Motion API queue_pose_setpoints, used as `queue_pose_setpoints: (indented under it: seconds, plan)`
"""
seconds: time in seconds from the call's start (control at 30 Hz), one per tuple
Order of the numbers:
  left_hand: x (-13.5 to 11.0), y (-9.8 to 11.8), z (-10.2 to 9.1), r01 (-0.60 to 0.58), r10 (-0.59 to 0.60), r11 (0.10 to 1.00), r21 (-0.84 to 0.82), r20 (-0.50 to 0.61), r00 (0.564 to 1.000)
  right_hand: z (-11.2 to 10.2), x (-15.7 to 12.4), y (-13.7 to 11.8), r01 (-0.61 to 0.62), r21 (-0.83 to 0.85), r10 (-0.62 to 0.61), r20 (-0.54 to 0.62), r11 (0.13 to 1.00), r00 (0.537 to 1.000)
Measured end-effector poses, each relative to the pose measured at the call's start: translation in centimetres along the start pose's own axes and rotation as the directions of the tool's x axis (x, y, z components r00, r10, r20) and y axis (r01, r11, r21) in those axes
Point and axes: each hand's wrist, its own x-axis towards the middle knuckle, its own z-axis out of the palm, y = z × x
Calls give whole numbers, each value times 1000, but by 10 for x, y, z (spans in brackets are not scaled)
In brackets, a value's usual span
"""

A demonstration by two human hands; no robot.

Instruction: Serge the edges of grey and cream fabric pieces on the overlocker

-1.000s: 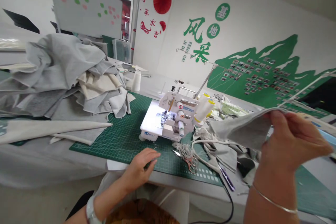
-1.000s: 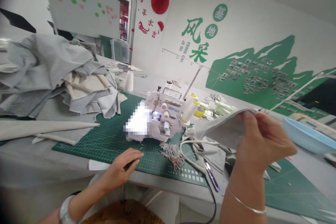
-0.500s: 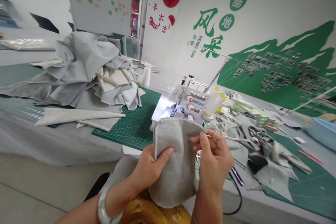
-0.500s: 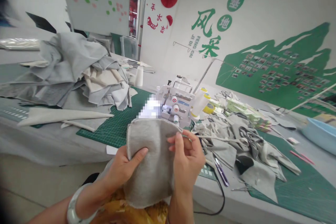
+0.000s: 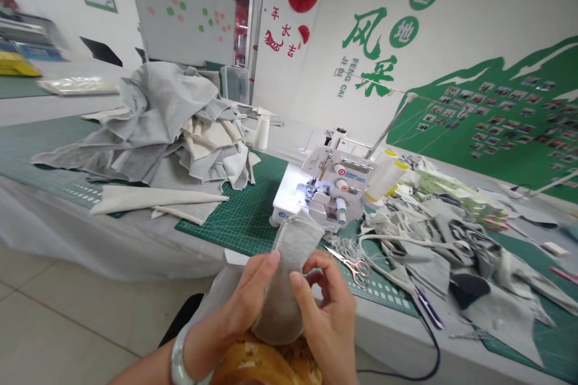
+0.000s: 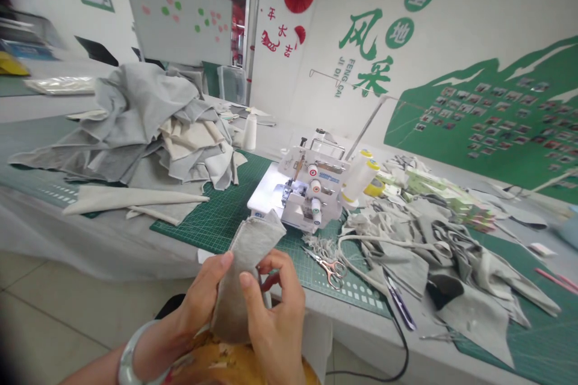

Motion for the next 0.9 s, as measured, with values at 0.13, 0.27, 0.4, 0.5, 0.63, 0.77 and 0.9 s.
queue_pose_setpoints:
  seconds: [0.13, 0.27, 0.4, 0.5, 0.63, 0.77, 0.9]
  plan:
    - [6, 18, 3, -63, 67, 988, -142, 26, 997, 2, -2, 2, -92, 69, 93, -5, 993, 996]
    - [8, 27, 4, -89, 84, 992, -87, -55, 995, 4, -5, 1, -119, 164, 119, 7, 979, 993]
    - [7, 31, 2, -161, 158, 987, 23, 100, 982, 4, -8, 0, -154, 84, 151, 47, 984, 988]
    - [7, 33, 4, -217, 196, 970, 113, 168, 966, 5, -9, -1, -177, 19, 177, -12, 984, 984]
    - [12, 27, -1, -80, 78, 996, 31, 69, 995, -3, -5, 7, -252, 29, 253, -49, 967, 966]
    - [28, 18, -46, -37, 2, 990, -133, -250, 968, -30, 2, 31, -342, 151, 366, -183, 927, 912]
    - [37, 10, -116, -11, -27, 997, -79, -469, 883, -53, 7, 51, -307, 201, 345, -191, 930, 919]
